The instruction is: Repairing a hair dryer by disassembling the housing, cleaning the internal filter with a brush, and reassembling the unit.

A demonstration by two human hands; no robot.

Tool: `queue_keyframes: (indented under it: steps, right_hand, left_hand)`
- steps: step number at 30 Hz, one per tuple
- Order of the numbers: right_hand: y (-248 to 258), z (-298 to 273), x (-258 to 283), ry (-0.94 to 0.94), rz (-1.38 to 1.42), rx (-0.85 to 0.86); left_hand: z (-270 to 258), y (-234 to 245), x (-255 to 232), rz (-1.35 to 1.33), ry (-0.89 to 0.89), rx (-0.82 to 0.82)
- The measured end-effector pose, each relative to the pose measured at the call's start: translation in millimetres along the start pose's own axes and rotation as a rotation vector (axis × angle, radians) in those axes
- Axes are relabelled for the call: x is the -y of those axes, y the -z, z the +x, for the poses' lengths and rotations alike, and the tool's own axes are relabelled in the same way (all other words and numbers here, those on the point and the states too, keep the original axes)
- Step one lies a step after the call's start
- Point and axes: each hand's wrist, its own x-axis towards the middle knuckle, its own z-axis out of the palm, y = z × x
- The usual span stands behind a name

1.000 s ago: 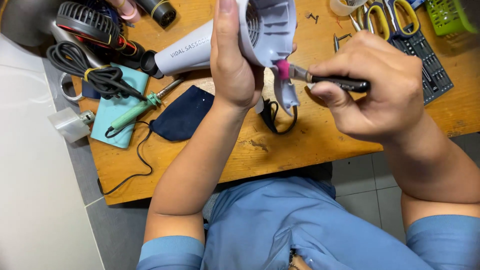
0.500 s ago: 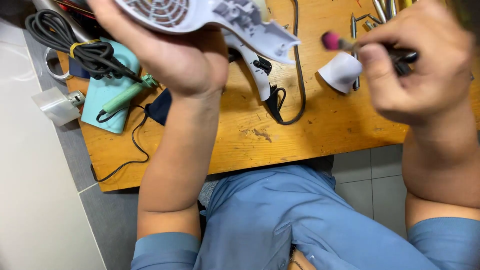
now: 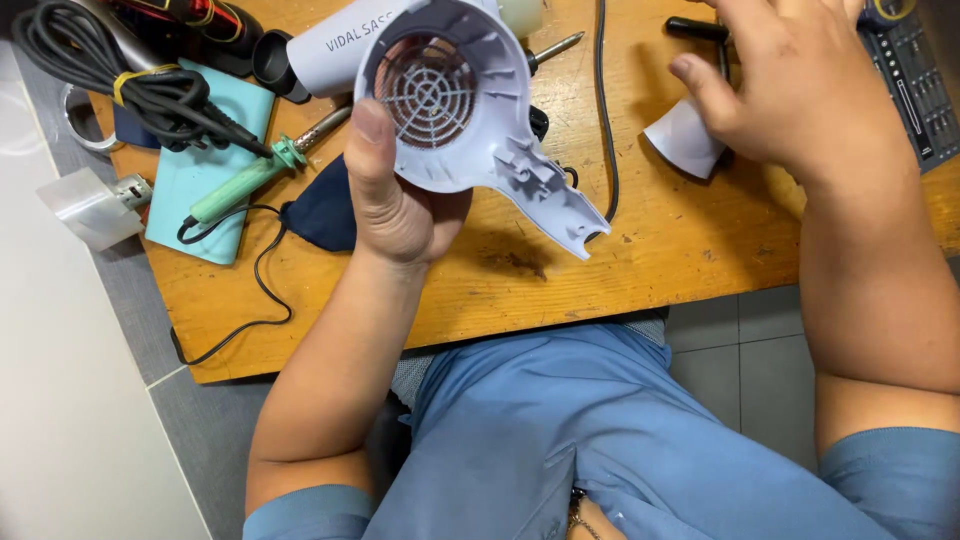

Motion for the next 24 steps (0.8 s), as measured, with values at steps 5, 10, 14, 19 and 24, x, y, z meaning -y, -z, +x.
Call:
queue_keyframes:
  steps: [5, 10, 14, 19, 24]
  right_hand:
    - [43, 12, 77, 0.122, 1.095, 0.212]
    - [18, -4, 86, -0.13, 1.663, 0.365]
    - [15, 6, 70, -0.333, 1.406, 0.071]
    - [0, 24, 67, -0.417, 1.133, 0.032]
    - [-6, 44, 70, -0.428, 0.965, 0.0]
  left_hand:
    - [-8, -30, 6, 0.435, -0.028, 0.021]
    - [-2, -16, 6, 0.478, 0.084, 0.08]
    - [5, -31, -28, 1.207, 0.259, -0.06]
    - [6, -34, -32, 1.613, 0.776, -0.075]
    - [27, -38, -90, 1.662, 0.411, -0.01]
